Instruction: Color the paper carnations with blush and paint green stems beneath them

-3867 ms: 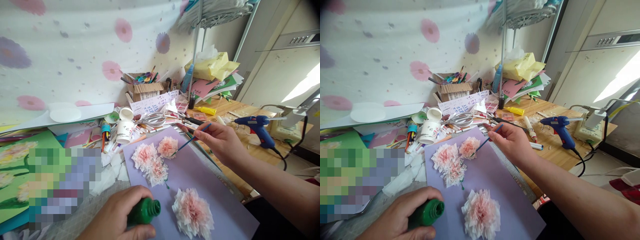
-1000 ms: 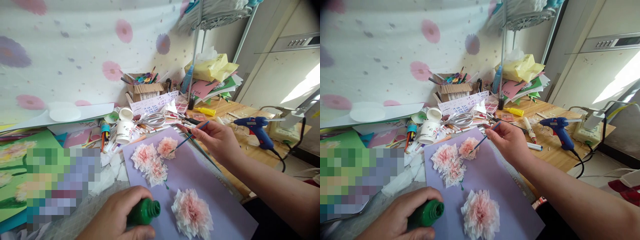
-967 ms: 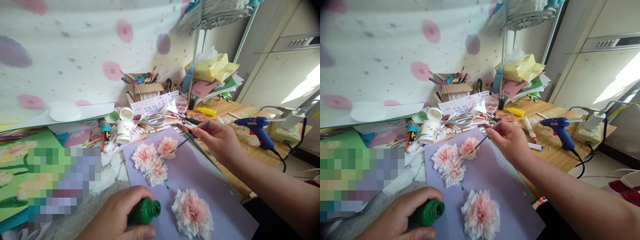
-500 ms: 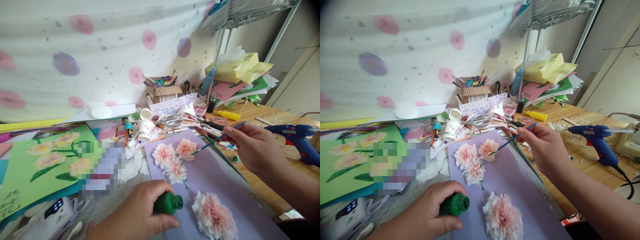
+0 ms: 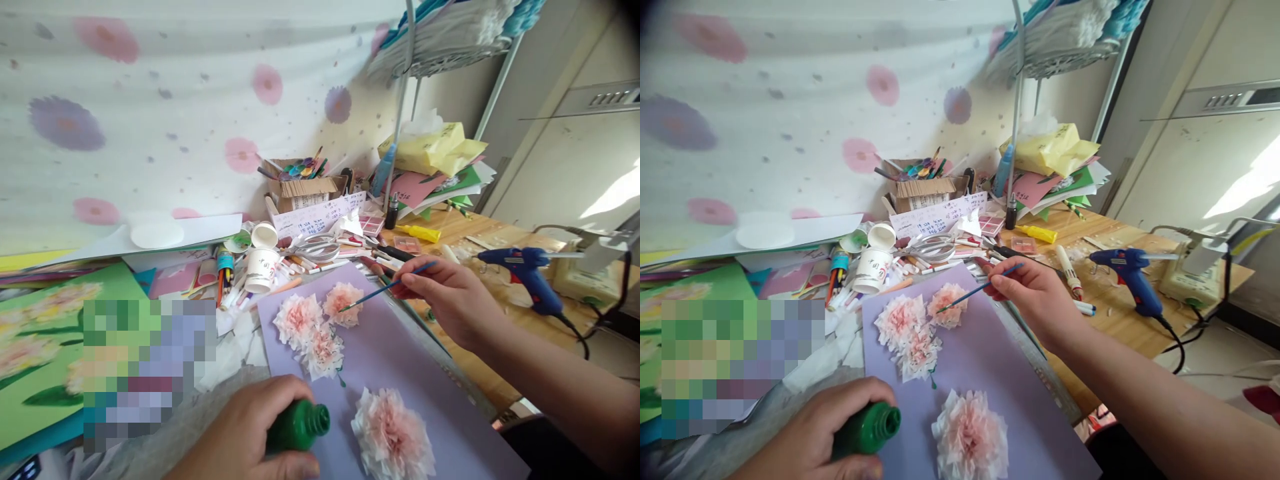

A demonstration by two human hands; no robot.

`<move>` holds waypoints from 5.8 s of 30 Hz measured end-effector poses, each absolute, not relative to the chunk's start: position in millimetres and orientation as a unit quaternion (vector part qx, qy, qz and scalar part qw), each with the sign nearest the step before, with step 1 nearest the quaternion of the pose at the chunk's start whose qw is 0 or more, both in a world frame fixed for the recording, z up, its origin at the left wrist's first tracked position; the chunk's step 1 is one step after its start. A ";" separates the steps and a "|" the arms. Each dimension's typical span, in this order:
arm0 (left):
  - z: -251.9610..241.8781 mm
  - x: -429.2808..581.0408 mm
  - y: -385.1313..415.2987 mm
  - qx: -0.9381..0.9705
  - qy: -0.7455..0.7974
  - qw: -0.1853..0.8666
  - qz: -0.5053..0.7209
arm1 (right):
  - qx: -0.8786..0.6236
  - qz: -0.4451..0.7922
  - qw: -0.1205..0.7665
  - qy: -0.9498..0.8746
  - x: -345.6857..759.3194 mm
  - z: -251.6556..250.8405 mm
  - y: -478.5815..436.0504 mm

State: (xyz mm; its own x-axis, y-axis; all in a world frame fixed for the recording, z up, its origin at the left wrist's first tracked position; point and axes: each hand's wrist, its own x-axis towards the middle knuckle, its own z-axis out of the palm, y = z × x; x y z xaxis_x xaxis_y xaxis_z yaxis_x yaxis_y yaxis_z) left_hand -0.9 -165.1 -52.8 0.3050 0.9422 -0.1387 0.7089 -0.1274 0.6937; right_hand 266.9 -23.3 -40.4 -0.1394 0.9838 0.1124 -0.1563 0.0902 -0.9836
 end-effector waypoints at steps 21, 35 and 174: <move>-61.1 -6.1 -162.0 0.756 0.541 0.331 0.161 | -0.430 0.557 0.518 -0.485 267.9 -48.4 -13.1; -66.5 -7.7 -159.8 0.761 0.528 0.329 0.183 | -0.437 0.561 0.540 -0.451 267.3 -50.8 -7.6; -49.9 4.6 -163.8 0.668 0.638 0.324 0.206 | -0.243 0.418 0.495 -0.722 255.1 -33.8 -77.4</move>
State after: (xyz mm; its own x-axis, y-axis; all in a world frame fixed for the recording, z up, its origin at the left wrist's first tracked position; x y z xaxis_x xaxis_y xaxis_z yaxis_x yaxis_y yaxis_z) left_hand 4.6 -163.8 -49.9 0.1014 0.9851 -0.1391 0.7183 0.0242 0.6954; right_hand 255.1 -77.4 -33.8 -0.3929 0.7640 0.5119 -0.0630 0.5330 -0.8438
